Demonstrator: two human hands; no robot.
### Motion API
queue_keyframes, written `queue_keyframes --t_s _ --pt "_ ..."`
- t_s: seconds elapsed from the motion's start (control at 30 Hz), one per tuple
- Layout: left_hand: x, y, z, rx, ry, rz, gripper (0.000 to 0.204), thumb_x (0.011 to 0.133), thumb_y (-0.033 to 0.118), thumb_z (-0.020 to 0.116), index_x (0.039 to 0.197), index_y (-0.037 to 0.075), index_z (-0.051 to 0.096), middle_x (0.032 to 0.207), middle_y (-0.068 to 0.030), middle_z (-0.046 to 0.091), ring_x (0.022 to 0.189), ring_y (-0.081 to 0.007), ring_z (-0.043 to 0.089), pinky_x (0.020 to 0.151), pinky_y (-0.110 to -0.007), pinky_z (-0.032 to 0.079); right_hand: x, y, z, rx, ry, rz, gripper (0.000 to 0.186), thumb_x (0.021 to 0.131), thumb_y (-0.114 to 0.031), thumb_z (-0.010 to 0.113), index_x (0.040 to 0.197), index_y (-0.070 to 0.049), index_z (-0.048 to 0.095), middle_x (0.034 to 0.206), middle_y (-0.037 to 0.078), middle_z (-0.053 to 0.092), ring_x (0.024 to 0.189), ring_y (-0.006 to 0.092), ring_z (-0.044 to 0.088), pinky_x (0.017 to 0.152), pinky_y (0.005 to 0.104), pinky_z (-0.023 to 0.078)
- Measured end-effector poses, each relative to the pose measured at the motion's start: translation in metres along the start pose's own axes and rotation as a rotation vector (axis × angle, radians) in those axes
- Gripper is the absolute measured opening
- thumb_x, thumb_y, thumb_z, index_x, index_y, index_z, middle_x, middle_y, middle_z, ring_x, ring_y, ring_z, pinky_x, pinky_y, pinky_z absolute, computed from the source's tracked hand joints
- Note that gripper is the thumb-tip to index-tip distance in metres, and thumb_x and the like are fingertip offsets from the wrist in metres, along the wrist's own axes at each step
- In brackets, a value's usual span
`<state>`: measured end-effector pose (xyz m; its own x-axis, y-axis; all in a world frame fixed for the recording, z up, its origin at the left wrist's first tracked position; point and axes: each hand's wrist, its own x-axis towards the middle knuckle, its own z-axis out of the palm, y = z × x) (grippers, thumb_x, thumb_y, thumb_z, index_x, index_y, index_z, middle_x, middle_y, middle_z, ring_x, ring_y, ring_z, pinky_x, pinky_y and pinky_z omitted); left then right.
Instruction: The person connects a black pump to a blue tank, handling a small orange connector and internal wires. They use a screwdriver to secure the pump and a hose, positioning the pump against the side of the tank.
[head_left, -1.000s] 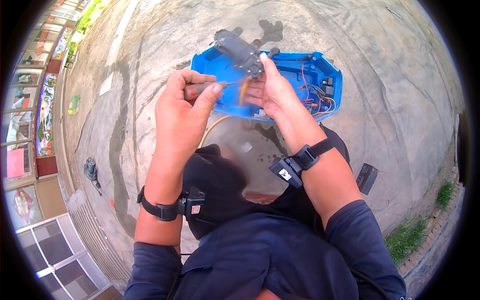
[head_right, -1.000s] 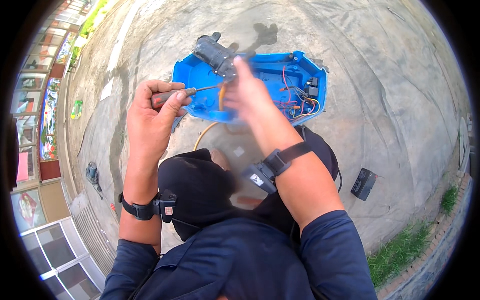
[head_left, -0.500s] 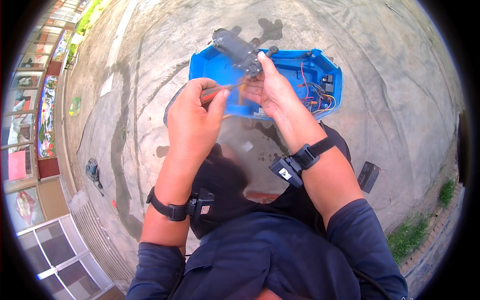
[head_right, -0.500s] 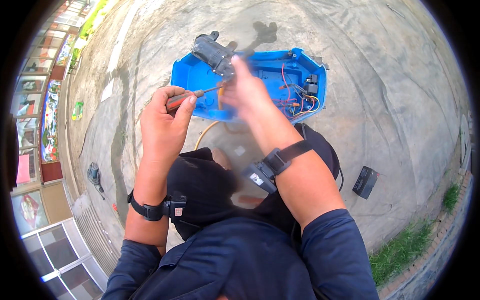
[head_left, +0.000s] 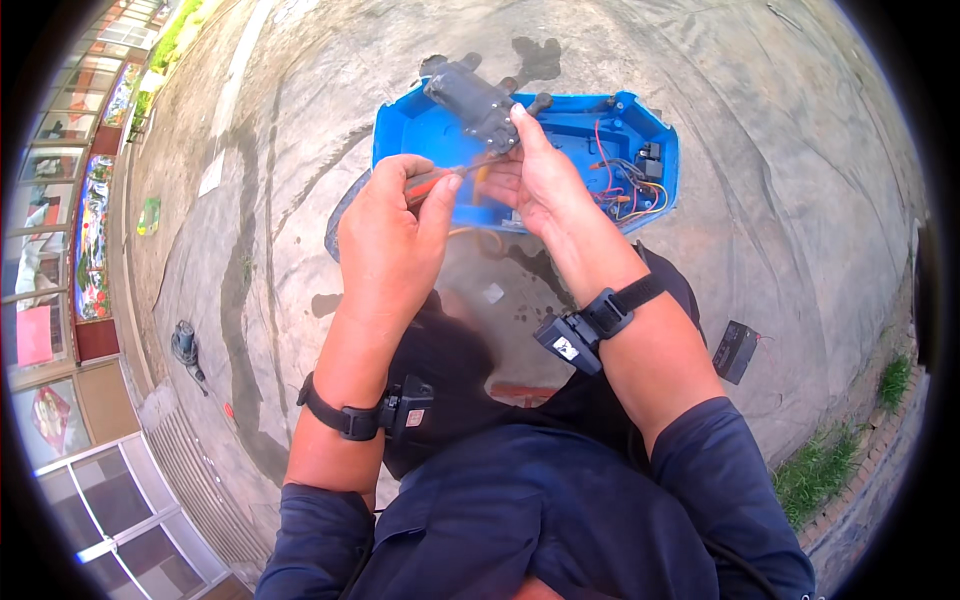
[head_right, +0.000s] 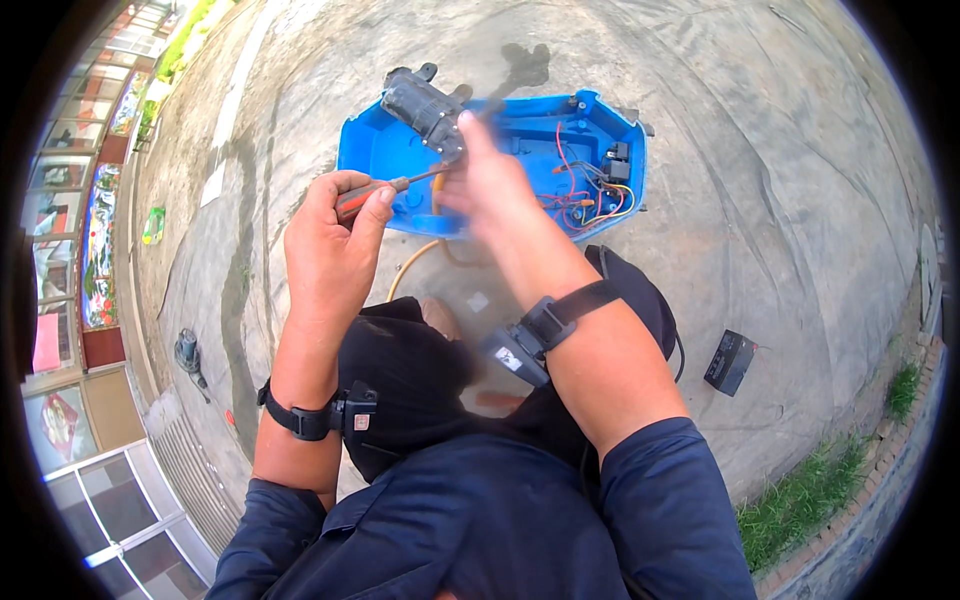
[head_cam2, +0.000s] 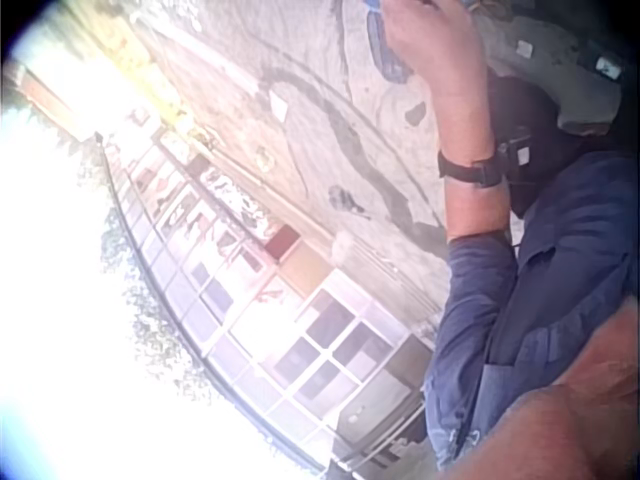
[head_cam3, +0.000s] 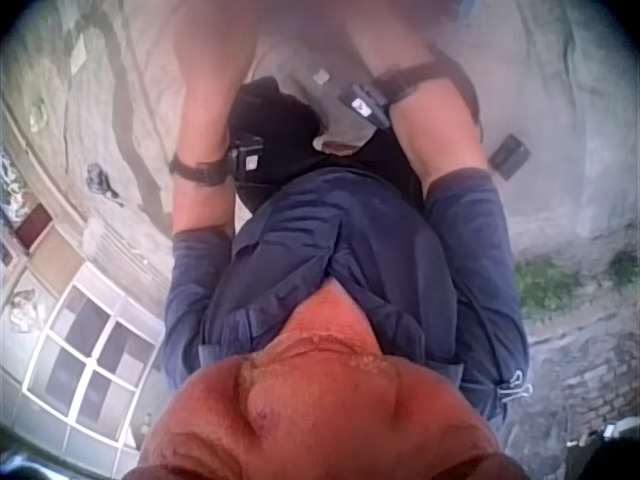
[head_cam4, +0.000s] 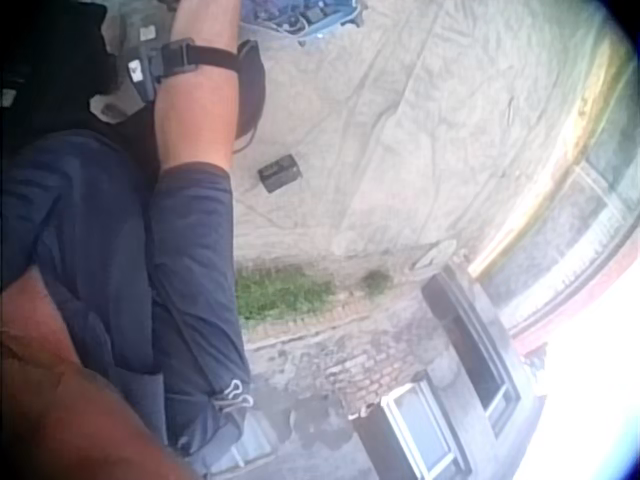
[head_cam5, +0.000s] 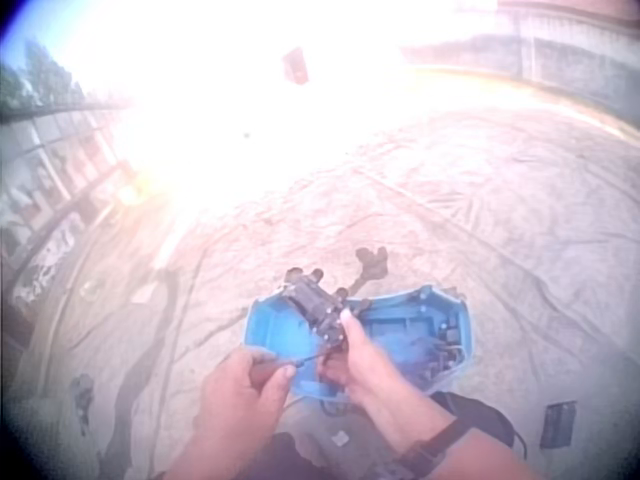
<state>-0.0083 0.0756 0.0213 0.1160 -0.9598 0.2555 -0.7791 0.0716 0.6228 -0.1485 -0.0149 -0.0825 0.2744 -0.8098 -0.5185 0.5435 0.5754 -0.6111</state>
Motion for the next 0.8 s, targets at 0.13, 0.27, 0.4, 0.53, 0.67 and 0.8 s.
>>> queue_keyframes --t_s 0.13,0.27,0.4,0.53,0.67,0.8 --pt "-0.002 0.000 0.000 0.012 -0.006 0.013 0.024 0.095 0.020 0.077 0.105 0.002 0.066 0.093 -0.0131 0.078 0.082 -0.0218 0.074 0.073 -0.033 0.057 -0.004 0.000 0.003 0.008 0.007 0.004 0.071 0.101 -0.061 0.056 0.131 0.003 0.060 0.122 0.020 0.066 0.113 0.0338 0.066 0.099 0.0490 0.053" --pt "-0.003 -0.001 0.001 0.082 0.003 0.071 0.023 0.097 0.021 0.076 0.106 0.001 0.068 0.091 -0.0136 0.078 0.079 -0.0179 0.074 0.071 -0.031 0.056 0.000 0.002 0.001 0.003 0.005 0.000 0.069 0.101 -0.061 0.056 0.129 0.002 0.061 0.119 0.020 0.068 0.107 0.0324 0.067 0.097 0.0478 0.054" --pt "0.000 0.002 -0.003 0.225 -0.024 0.082 0.023 0.096 0.023 0.076 0.106 0.004 0.068 0.092 -0.0149 0.077 0.078 -0.0244 0.075 0.071 -0.034 0.057 0.002 0.002 -0.001 0.019 0.007 -0.002 0.066 0.101 -0.059 0.058 0.125 0.002 0.063 0.112 0.019 0.069 0.102 0.0315 0.069 0.093 0.0466 0.055" --pt "0.009 0.004 -0.006 0.280 -0.046 0.270 0.022 0.090 0.022 0.077 0.102 0.007 0.065 0.088 -0.0131 0.074 0.078 -0.0339 0.073 0.065 -0.042 0.057 0.001 0.005 0.004 0.028 0.028 -0.014 0.065 0.100 -0.058 0.060 0.123 0.003 0.063 0.110 0.020 0.069 0.101 0.0312 0.069 0.091 0.0459 0.056" --pt "0.011 0.001 -0.006 0.297 -0.059 0.438 0.018 0.088 0.017 0.076 0.100 0.010 0.066 0.085 -0.0100 0.068 0.073 -0.0333 0.069 0.062 -0.042 0.055 0.007 0.008 -0.001 0.025 0.010 0.006 0.065 0.100 -0.058 0.061 0.121 0.004 0.063 0.109 0.020 0.069 0.098 0.0311 0.070 0.088 0.0447 0.058" --pt "0.011 0.004 -0.014 0.354 -0.134 0.443 0.016 0.089 0.012 0.076 0.103 0.009 0.068 0.090 -0.0109 0.072 0.078 -0.0315 0.072 0.066 -0.040 0.055 -0.001 0.004 0.005 -0.021 0.033 0.011 0.067 0.099 -0.059 0.061 0.120 0.005 0.063 0.108 0.020 0.069 0.097 0.0308 0.070 0.086 0.0442 0.058"
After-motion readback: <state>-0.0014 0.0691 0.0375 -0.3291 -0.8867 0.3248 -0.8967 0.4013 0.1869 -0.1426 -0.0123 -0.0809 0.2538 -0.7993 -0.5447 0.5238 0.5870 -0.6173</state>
